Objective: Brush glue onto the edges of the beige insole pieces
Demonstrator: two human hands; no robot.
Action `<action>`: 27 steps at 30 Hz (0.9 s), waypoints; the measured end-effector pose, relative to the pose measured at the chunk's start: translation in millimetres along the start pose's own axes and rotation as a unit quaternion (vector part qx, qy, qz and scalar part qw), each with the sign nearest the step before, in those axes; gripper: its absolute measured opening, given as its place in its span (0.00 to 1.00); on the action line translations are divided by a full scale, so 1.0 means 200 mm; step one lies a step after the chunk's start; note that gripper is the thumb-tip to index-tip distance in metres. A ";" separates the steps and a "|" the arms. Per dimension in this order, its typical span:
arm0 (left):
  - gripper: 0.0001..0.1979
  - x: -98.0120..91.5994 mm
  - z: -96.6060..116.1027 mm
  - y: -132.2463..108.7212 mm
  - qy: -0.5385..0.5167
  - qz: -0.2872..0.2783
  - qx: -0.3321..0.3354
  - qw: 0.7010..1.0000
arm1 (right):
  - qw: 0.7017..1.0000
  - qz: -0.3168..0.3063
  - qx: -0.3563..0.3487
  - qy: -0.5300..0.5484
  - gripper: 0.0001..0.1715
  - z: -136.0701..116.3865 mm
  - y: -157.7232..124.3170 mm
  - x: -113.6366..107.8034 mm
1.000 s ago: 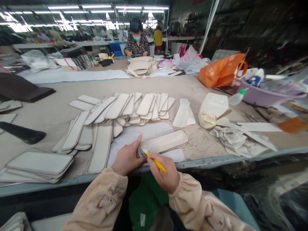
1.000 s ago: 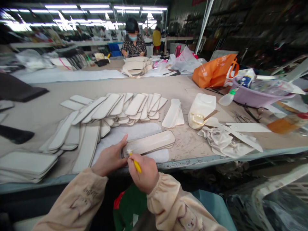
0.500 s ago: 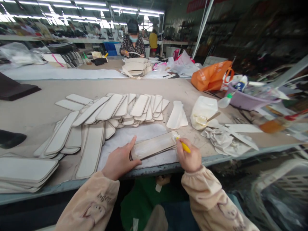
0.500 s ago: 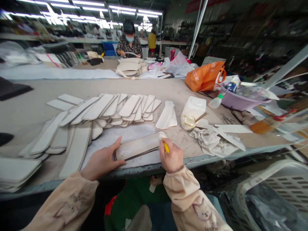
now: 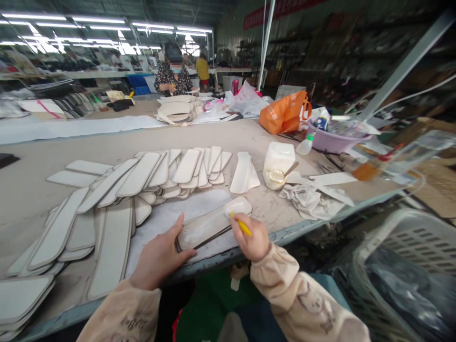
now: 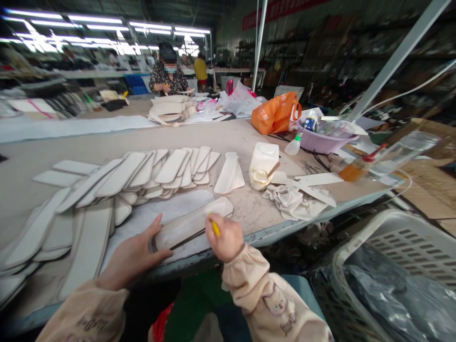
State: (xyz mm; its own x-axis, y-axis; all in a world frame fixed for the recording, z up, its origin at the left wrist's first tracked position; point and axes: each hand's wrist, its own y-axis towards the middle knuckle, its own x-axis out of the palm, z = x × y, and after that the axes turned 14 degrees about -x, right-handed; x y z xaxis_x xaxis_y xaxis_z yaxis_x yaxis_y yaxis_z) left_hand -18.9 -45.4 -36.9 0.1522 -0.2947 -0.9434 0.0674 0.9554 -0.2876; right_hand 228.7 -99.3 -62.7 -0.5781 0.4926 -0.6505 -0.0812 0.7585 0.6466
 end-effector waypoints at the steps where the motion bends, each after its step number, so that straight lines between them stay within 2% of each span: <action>1: 0.51 0.00 0.00 0.00 -0.002 0.000 0.004 1.000 | 0.999 0.016 0.022 -0.040 0.13 0.06 0.00 -0.03; 3: 0.51 0.00 0.00 0.01 -0.004 0.001 0.006 1.000 | 0.993 0.032 0.048 -0.104 0.13 0.14 0.00 -0.08; 5: 0.51 0.00 0.00 0.01 -0.003 0.002 0.007 1.000 | 0.992 0.019 0.035 -0.119 0.12 0.13 -0.01 -0.10; 11: 0.52 0.00 0.02 0.00 0.003 -0.001 -0.006 1.000 | 0.991 -0.067 -0.107 0.045 0.12 -0.20 -0.05 0.02; 13: 0.52 0.00 0.03 0.00 0.010 0.000 -0.008 1.000 | 0.987 -0.079 -0.113 0.081 0.12 -0.26 -0.04 0.05; 15: 0.52 -0.01 0.03 0.00 0.011 -0.003 -0.008 1.000 | 0.990 -0.072 -0.077 0.096 0.11 -0.23 -0.02 0.04; 19: 0.54 -0.03 -0.02 0.03 0.001 -0.032 0.012 0.999 | 0.992 0.024 0.050 0.110 0.10 -0.02 0.02 -0.09; 22: 0.48 -0.12 -0.03 0.08 0.002 -0.023 0.050 0.998 | 0.970 0.137 0.119 0.159 0.11 0.15 0.05 -0.24; 24: 0.41 -0.20 0.05 0.13 0.011 0.011 0.076 0.997 | 0.942 0.223 0.159 0.192 0.11 0.23 0.06 -0.33; 27: 0.33 -0.31 0.32 0.24 0.019 0.038 0.128 0.991 | 0.896 0.328 0.206 0.219 0.13 0.30 0.08 -0.40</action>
State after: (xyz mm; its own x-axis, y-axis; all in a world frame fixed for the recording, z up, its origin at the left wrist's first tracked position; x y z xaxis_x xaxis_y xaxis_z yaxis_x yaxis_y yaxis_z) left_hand 38.6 16.9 18.5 0.1285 -0.2172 -0.9676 0.3056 0.9369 -0.1697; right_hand 322.6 -101.7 -23.7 -0.6629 0.7431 0.0922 0.6463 0.5056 0.5715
